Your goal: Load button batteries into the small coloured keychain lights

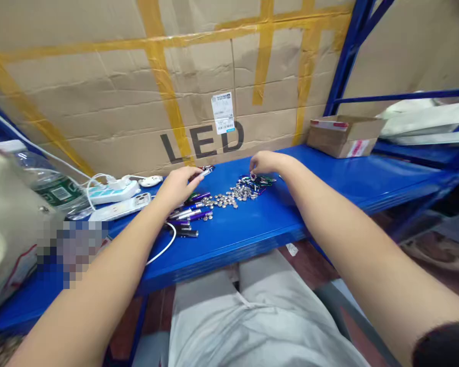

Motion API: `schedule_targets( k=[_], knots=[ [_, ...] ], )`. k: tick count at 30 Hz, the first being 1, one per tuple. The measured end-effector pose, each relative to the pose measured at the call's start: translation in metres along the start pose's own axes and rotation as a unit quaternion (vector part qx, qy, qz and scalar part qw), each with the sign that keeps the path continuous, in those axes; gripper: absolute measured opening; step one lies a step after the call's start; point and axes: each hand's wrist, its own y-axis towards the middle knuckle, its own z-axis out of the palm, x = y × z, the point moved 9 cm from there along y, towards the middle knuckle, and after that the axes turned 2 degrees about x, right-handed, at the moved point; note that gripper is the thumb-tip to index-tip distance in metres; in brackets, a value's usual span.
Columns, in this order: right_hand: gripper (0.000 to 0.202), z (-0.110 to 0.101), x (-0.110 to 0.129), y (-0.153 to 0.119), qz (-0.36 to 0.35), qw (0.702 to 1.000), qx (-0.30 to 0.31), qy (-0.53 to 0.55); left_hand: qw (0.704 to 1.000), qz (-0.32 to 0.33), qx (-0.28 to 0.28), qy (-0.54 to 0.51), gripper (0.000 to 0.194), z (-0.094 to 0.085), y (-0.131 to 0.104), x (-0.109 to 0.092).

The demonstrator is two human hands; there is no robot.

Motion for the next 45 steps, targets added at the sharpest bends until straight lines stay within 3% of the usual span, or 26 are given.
schedule_targets(
  k=[3, 7, 11, 14, 18, 22, 27, 29, 32, 37, 41, 45],
  knots=[
    [0.039, 0.008, -0.009, -0.009, 0.054, 0.997, 0.056, 0.011, 0.999, -0.030, -0.006, -0.027, 0.031, 0.001, -0.001, 0.005],
    [0.050, 0.013, -0.009, -0.014, 0.081, 0.993, 0.084, 0.012, 0.986, -0.085, -0.008, -0.140, 0.029, 0.007, -0.002, 0.015],
    [0.041, 0.012, -0.002, -0.011, 0.066, 0.996, 0.064, 0.000, 0.950, -0.123, -0.005, -0.288, 0.032, 0.014, -0.002, 0.024],
    [0.031, 0.008, 0.001, -0.010, 0.062, 0.997, 0.044, 0.006, 0.928, -0.155, -0.001, -0.340, 0.032, 0.018, -0.003, 0.031],
    [0.023, -0.012, 0.010, -0.011, 0.020, 0.995, -0.056, 0.077, 0.920, -0.165, -0.004, -0.356, 0.033, 0.018, -0.004, 0.035],
    [0.017, -0.020, 0.030, -0.016, -0.034, 0.945, -0.093, 0.311, 0.924, -0.168, -0.013, -0.343, 0.034, 0.014, -0.005, 0.034],
    [0.023, -0.009, 0.059, -0.022, -0.031, 0.846, -0.025, 0.532, 0.929, -0.167, -0.015, -0.330, 0.037, 0.012, -0.005, 0.032],
    [0.025, -0.004, 0.073, -0.024, -0.047, 0.825, 0.017, 0.563, 0.934, -0.163, -0.008, -0.318, 0.040, 0.012, -0.005, 0.030],
    [0.020, -0.005, 0.085, -0.028, -0.086, 0.849, 0.019, 0.521, 0.947, -0.148, 0.004, -0.284, 0.042, 0.012, -0.004, 0.026],
    [0.009, -0.016, 0.095, -0.033, -0.132, 0.926, -0.084, 0.343, 0.972, -0.084, 0.041, -0.213, 0.038, 0.015, -0.004, 0.010],
    [0.010, -0.014, 0.111, -0.032, -0.178, 0.943, -0.119, 0.255, 0.978, -0.069, 0.053, -0.189, 0.038, 0.015, -0.004, 0.004],
    [0.008, -0.007, 0.122, -0.032, -0.205, 0.947, -0.131, 0.212, 0.967, -0.065, 0.067, -0.239, 0.043, 0.019, -0.003, 0.003]
  ],
)
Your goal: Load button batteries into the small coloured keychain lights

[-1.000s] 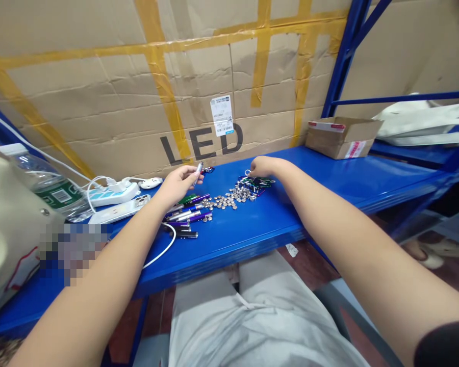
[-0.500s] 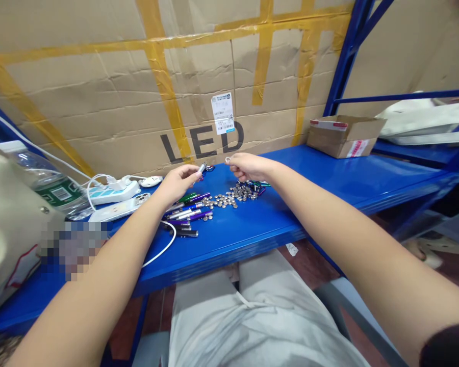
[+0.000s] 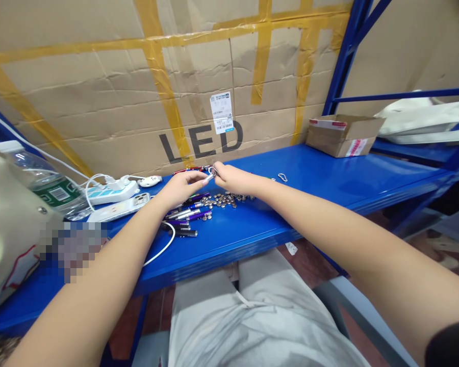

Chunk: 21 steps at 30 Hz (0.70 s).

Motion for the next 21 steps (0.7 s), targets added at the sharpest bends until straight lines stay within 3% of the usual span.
schedule_targets(
  k=[8, 14, 21],
  knots=[
    [0.021, -0.016, 0.010, -0.006, 0.031, 0.996, -0.040, -0.070, 0.997, -0.028, 0.007, -0.067, 0.045, -0.001, 0.000, 0.006],
    [0.023, -0.017, 0.014, -0.008, 0.043, 0.990, -0.026, -0.135, 0.990, -0.050, 0.009, -0.131, 0.047, 0.001, -0.002, 0.010],
    [0.027, -0.016, 0.007, -0.004, 0.031, 0.990, -0.031, -0.131, 0.967, -0.108, -0.047, -0.225, 0.043, 0.005, 0.004, 0.031]
  ],
)
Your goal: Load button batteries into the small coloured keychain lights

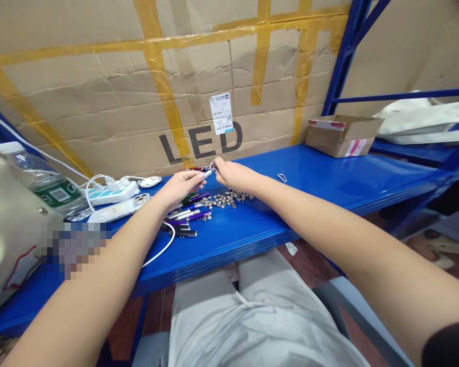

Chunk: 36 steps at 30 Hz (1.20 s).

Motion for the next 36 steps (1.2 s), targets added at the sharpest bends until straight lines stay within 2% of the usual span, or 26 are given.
schedule_targets(
  k=[3, 6, 9, 11, 14, 16, 20, 23, 25, 28, 31, 34, 36],
  knots=[
    [0.026, 0.005, -0.005, 0.002, 0.001, 1.000, 0.007, 0.008, 1.000, -0.009, -0.021, 0.005, 0.037, -0.001, 0.003, 0.004],
    [0.024, 0.010, -0.009, 0.003, 0.017, 0.999, 0.017, 0.031, 0.994, 0.030, -0.044, 0.101, 0.031, -0.002, 0.001, -0.008],
    [0.023, 0.013, -0.011, 0.003, 0.036, 0.997, 0.024, 0.061, 0.956, 0.099, -0.083, 0.263, 0.028, -0.001, -0.006, -0.032],
    [0.023, 0.013, -0.013, 0.004, 0.046, 0.996, 0.019, 0.077, 0.927, 0.136, -0.114, 0.330, 0.028, 0.002, -0.013, -0.047],
    [0.021, 0.013, -0.018, 0.005, 0.060, 0.993, 0.013, 0.099, 0.903, 0.167, -0.138, 0.372, 0.028, 0.009, -0.019, -0.058],
    [0.019, 0.014, -0.020, 0.006, 0.068, 0.991, 0.013, 0.110, 0.904, 0.156, -0.152, 0.367, 0.028, 0.010, -0.019, -0.059],
    [0.017, 0.022, -0.013, 0.008, 0.056, 0.992, 0.027, 0.112, 0.941, 0.104, -0.172, 0.272, 0.028, 0.001, -0.015, -0.049],
    [0.022, 0.022, -0.005, 0.009, 0.041, 0.991, 0.020, 0.125, 0.969, 0.082, -0.152, 0.179, 0.029, -0.007, -0.006, -0.037],
    [0.027, 0.017, -0.009, 0.008, 0.051, 0.989, -0.002, 0.138, 0.979, 0.053, -0.146, 0.134, 0.030, -0.018, 0.000, -0.023],
    [0.039, 0.007, -0.027, 0.007, 0.086, 0.985, -0.033, 0.144, 0.984, -0.014, -0.156, 0.086, 0.027, -0.042, 0.006, 0.005],
    [0.044, 0.002, -0.048, 0.006, 0.121, 0.983, -0.027, 0.139, 0.978, -0.098, -0.164, 0.084, 0.031, -0.064, 0.006, 0.033],
    [0.040, 0.004, -0.060, 0.006, 0.142, 0.982, -0.003, 0.128, 0.970, -0.120, -0.199, 0.068, 0.032, -0.079, 0.003, 0.042],
    [0.037, 0.006, -0.059, 0.006, 0.138, 0.981, 0.013, 0.133, 0.971, -0.124, -0.204, -0.001, 0.027, -0.078, 0.003, 0.045]
  ],
)
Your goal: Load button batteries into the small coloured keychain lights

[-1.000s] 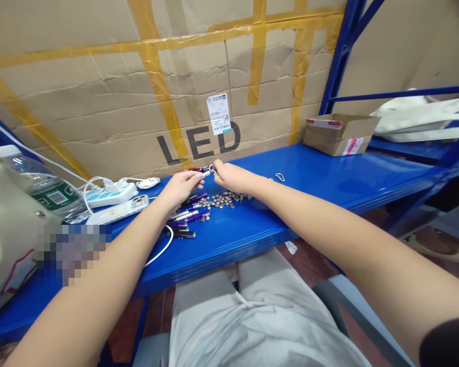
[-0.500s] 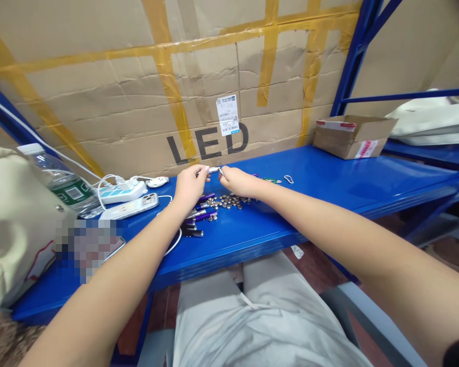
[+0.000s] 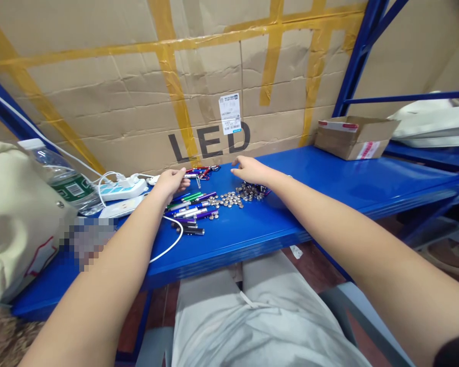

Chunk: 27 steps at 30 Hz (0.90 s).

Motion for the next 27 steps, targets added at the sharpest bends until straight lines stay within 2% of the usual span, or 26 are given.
schedule_targets(
  k=[2, 4, 6, 8, 10, 13, 15, 19, 23, 27],
  knots=[
    [0.036, 0.004, 0.004, -0.002, -0.009, 1.000, 0.022, 0.011, 0.997, -0.013, 0.017, -0.077, 0.031, 0.007, -0.002, 0.001],
    [0.036, 0.009, 0.009, -0.005, -0.013, 0.999, 0.046, 0.017, 0.993, -0.011, 0.022, -0.112, 0.047, 0.012, -0.004, -0.002],
    [0.036, 0.012, 0.013, -0.009, -0.017, 0.998, 0.064, 0.016, 0.997, 0.006, 0.012, -0.077, 0.059, 0.010, -0.006, -0.006],
    [0.033, 0.012, 0.018, -0.012, -0.029, 0.997, 0.074, 0.004, 0.998, 0.051, 0.021, 0.033, 0.060, 0.007, -0.008, -0.015],
    [0.027, 0.013, 0.023, -0.015, -0.050, 0.995, 0.085, -0.020, 0.972, 0.115, 0.063, 0.195, 0.046, 0.010, -0.011, -0.026],
    [0.018, 0.018, 0.031, -0.020, -0.096, 0.986, 0.126, -0.042, 0.891, 0.160, 0.143, 0.401, 0.025, 0.017, -0.018, -0.029],
    [0.016, 0.021, 0.034, -0.023, -0.125, 0.979, 0.153, -0.044, 0.850, 0.154, 0.175, 0.472, 0.024, 0.017, -0.021, -0.027],
    [0.015, 0.020, 0.033, -0.025, -0.153, 0.970, 0.176, -0.072, 0.800, 0.112, 0.224, 0.545, 0.031, 0.015, -0.030, -0.025],
    [0.019, 0.020, 0.027, -0.027, -0.148, 0.964, 0.210, -0.075, 0.776, 0.090, 0.247, 0.574, 0.038, 0.017, -0.034, -0.022],
    [0.022, 0.023, 0.026, -0.026, -0.153, 0.963, 0.208, -0.070, 0.791, 0.122, 0.210, 0.562, 0.029, 0.019, -0.033, -0.027]
  ],
)
